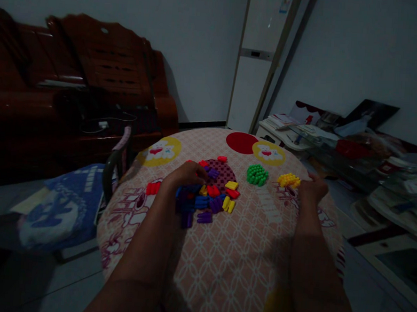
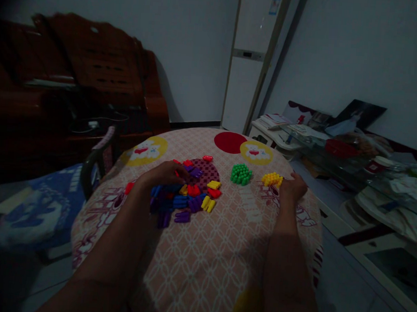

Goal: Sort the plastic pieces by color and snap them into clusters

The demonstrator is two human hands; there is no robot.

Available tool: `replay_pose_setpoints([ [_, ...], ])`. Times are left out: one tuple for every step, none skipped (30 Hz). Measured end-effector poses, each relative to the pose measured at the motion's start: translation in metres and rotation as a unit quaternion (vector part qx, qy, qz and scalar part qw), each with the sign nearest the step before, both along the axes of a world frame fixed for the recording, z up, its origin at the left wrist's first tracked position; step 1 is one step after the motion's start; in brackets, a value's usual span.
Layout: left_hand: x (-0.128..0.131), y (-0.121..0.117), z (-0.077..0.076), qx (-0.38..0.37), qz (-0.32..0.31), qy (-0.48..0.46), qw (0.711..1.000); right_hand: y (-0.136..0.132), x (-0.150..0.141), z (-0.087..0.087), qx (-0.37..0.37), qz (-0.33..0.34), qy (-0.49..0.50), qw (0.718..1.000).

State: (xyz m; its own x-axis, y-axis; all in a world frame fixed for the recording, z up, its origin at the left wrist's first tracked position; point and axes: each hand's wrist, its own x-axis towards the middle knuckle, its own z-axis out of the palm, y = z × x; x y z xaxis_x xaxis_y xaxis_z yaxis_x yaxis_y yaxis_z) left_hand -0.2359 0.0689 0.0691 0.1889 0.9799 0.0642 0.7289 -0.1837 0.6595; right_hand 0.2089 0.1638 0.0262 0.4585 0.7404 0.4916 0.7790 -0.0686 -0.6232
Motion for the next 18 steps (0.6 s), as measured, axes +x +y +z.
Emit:
replay_pose_setpoints([
  [0.0,0.0,-0.001,-0.014,-0.015,0.02,1.0,-0.001,-0.005,0.005,0.009,-0.014,0.01,1.0],
  [0.001,0.0,-0.003,-0.025,-0.025,0.038,0.999,-0.002,-0.011,0.01,0.014,-0.029,0.02,0.999],
  [0.003,0.001,-0.005,-0.036,-0.031,0.053,0.997,-0.004,-0.018,0.014,0.02,-0.029,0.022,0.999],
  [0.005,0.002,-0.008,-0.046,-0.038,0.068,0.996,-0.005,-0.023,0.018,0.028,-0.014,0.019,0.999],
  [0.007,0.004,-0.01,-0.054,-0.045,0.08,0.994,-0.006,-0.028,0.021,0.037,-0.002,0.015,0.999],
  [0.009,0.005,-0.013,-0.058,-0.051,0.09,0.993,-0.007,-0.032,0.023,0.047,0.007,0.01,0.999],
  [0.011,0.006,-0.015,-0.056,-0.052,0.099,0.992,-0.007,-0.035,0.024,0.055,0.013,0.005,0.998],
  [0.013,0.007,-0.016,-0.047,-0.045,0.106,0.992,-0.007,-0.037,0.024,0.062,0.017,0.001,0.998],
  [0.014,0.008,-0.017,-0.031,-0.029,0.11,0.993,-0.007,-0.038,0.024,0.066,0.02,0.001,0.998],
  [0.014,0.008,-0.016,-0.011,-0.009,0.11,0.994,-0.006,-0.04,0.023,0.068,0.026,0.005,0.997],
  [0.015,0.009,-0.015,0.008,0.011,0.103,0.995,-0.005,-0.042,0.023,0.068,0.036,0.017,0.997],
  [0.017,0.009,-0.014,0.027,0.027,0.089,0.995,-0.006,-0.046,0.023,0.064,0.051,0.037,0.996],
  [0.019,0.009,-0.011,0.043,0.037,0.069,0.996,-0.007,-0.051,0.024,0.056,0.073,0.065,0.994],
  [0.022,0.008,-0.009,0.057,0.04,0.043,0.997,-0.009,-0.058,0.026,0.041,0.106,0.1,0.989],
  [0.027,0.008,-0.006,0.071,0.038,0.015,0.997,-0.013,-0.067,0.029,0.021,0.145,0.137,0.98],
  [0.033,0.008,-0.004,0.082,0.033,-0.014,0.996,-0.018,-0.078,0.032,-0.005,0.196,0.172,0.965],
  [0.041,0.008,-0.002,0.091,0.025,-0.042,0.995,-0.024,-0.09,0.036,-0.038,0.256,0.202,0.945],
  [0.049,0.007,0.0,0.096,0.014,-0.068,0.993,-0.031,-0.103,0.04,-0.07,0.314,0.22,0.921],
])
